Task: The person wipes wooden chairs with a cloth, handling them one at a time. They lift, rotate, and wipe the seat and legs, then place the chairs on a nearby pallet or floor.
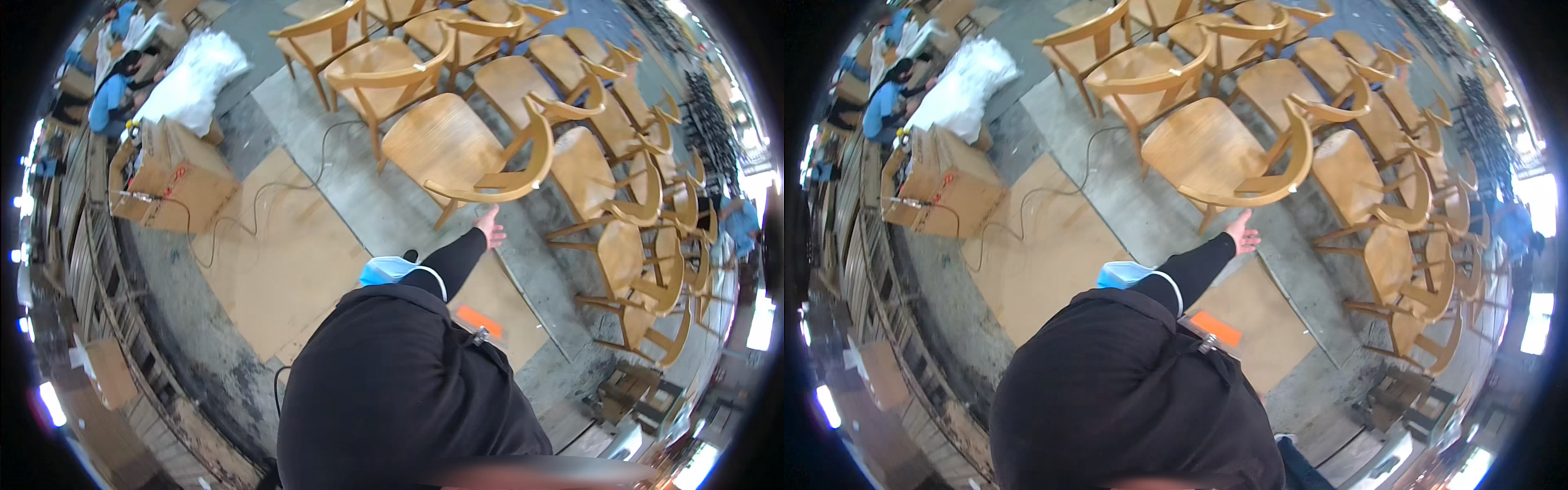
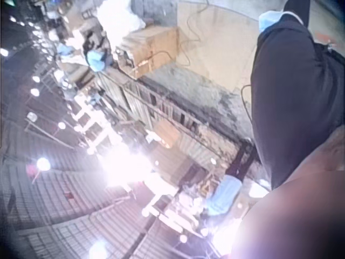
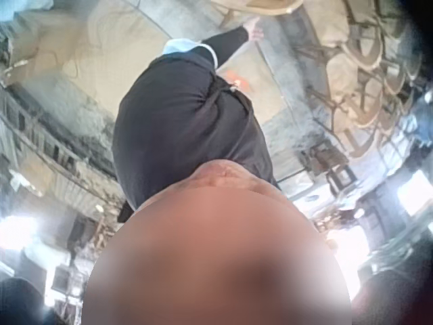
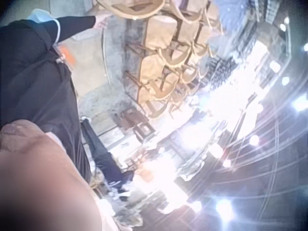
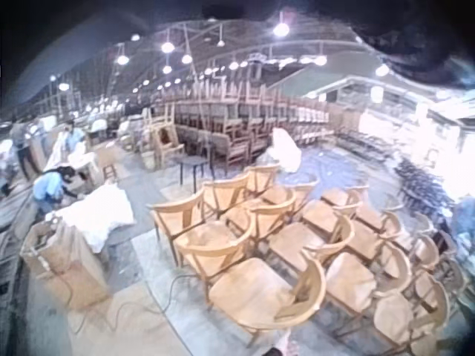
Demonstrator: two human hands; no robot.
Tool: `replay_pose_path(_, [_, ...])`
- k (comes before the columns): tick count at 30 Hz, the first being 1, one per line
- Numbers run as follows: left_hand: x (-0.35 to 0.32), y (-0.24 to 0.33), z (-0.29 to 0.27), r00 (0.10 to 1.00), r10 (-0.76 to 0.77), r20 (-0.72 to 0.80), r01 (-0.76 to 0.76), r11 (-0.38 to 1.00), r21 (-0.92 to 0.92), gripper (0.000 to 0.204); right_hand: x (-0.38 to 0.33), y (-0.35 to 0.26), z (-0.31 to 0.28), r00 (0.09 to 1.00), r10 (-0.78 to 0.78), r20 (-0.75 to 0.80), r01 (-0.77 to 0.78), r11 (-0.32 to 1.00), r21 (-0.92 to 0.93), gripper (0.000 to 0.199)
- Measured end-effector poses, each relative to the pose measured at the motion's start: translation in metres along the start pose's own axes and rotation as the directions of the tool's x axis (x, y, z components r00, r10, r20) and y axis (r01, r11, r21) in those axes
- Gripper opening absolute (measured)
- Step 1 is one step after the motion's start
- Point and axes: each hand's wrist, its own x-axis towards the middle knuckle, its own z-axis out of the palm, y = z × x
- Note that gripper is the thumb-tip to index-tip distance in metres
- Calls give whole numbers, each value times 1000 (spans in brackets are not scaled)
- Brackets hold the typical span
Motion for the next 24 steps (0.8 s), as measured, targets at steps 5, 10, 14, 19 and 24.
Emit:
replay_pose_path(5, [72,27,30,987,57,-152,-100,950,-295,78,-1,49,-44,930,357,90,-349,932,-100,35])
replay_pose_path(10, [111,38,46,985,57,-165,-157,698,-699,33,43,57,-74,941,316,119,-306,947,-96,34])
replay_pose_path(14, [103,41,43,963,105,-247,-254,651,-715,23,140,-1,-159,993,89,-84,-109,954,-280,34])
replay_pose_path(19, [43,32,-16,957,119,-263,-264,734,-626,30,222,-135,-288,778,-501,-379,529,848,-34,30])
replay_pose_path(24, [-20,-3,-81,934,101,-342,-280,801,-529,50,238,-241,-276,884,-441,-155,459,759,461,32])
